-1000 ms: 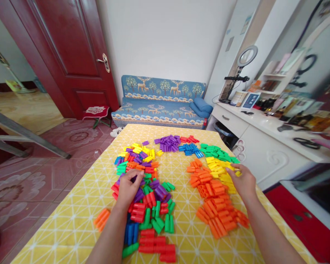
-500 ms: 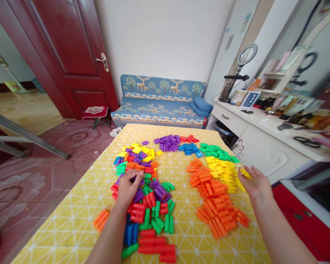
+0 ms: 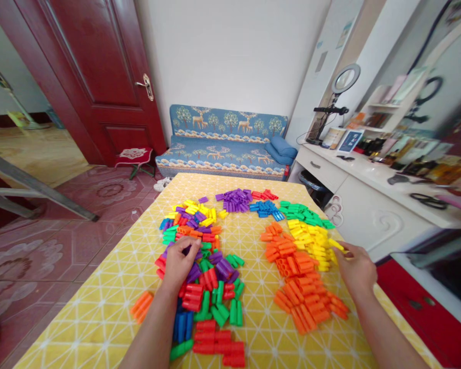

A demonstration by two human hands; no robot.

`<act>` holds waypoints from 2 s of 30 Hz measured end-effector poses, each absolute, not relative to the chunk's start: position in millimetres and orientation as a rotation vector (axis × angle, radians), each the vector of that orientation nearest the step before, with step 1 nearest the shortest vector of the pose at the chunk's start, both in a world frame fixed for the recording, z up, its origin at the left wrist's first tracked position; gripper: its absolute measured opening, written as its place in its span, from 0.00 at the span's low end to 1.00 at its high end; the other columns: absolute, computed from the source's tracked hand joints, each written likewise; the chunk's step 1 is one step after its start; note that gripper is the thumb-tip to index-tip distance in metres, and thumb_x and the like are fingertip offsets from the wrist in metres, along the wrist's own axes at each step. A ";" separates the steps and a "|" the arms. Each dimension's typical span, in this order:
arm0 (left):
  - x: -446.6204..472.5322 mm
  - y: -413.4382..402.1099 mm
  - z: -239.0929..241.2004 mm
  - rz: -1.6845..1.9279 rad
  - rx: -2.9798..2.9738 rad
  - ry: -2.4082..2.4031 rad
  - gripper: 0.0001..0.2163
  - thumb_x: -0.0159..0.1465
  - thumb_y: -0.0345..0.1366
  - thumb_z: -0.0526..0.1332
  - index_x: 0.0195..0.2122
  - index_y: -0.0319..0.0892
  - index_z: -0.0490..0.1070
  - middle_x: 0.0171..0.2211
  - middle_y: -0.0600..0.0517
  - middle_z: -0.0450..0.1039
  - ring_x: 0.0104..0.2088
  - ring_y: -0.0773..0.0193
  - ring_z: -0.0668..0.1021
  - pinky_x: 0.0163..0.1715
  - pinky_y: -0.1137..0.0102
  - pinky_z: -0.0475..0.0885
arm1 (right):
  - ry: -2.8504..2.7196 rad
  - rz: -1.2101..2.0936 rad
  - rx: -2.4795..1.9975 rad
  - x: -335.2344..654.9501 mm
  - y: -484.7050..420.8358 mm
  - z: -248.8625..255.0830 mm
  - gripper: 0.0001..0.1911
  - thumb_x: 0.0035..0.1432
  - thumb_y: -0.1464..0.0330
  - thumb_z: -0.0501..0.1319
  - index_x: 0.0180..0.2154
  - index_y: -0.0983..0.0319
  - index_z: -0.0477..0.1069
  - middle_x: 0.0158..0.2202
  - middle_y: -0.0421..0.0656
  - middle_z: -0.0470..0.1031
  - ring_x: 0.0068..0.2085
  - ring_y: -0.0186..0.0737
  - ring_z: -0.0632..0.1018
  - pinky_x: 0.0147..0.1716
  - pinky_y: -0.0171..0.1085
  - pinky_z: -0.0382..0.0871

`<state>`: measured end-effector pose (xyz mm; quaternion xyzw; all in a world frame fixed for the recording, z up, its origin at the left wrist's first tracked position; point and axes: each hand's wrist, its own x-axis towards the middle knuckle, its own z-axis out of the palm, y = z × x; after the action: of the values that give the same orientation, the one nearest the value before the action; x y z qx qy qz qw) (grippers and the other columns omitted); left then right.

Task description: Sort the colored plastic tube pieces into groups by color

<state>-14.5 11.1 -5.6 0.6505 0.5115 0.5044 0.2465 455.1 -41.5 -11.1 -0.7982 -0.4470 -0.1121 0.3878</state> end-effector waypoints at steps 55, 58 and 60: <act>2.0 44.5 34.4 0.593 2.438 1.430 0.12 0.57 0.27 0.57 0.39 0.44 0.77 0.42 0.46 0.78 0.46 0.56 0.76 0.50 0.64 0.67 | -1.248 0.647 -1.279 108.9 -55.2 -39.9 0.25 0.64 0.60 0.51 0.60 0.60 0.54 0.64 0.51 0.53 0.65 0.48 0.55 0.62 0.54 0.51; 8.5 51.2 36.2 0.423 2.512 1.480 0.13 0.56 0.26 0.57 0.37 0.45 0.78 0.39 0.45 0.78 0.45 0.54 0.77 0.46 0.63 0.68 | -1.318 0.634 -1.267 110.7 -54.5 -41.7 0.24 0.64 0.61 0.51 0.60 0.58 0.55 0.63 0.49 0.56 0.64 0.49 0.58 0.60 0.55 0.54; 10.6 54.1 37.1 0.389 2.515 1.506 0.13 0.54 0.25 0.58 0.36 0.45 0.78 0.38 0.45 0.78 0.44 0.52 0.77 0.45 0.62 0.69 | -1.344 0.618 -1.271 111.8 -54.4 -43.0 0.24 0.63 0.61 0.52 0.59 0.58 0.57 0.62 0.49 0.58 0.63 0.49 0.59 0.60 0.55 0.54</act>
<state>10.6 54.1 37.1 0.8468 0.5072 0.1308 0.0921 111.8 -54.4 -43.0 -0.5396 -0.5703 0.2624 0.5610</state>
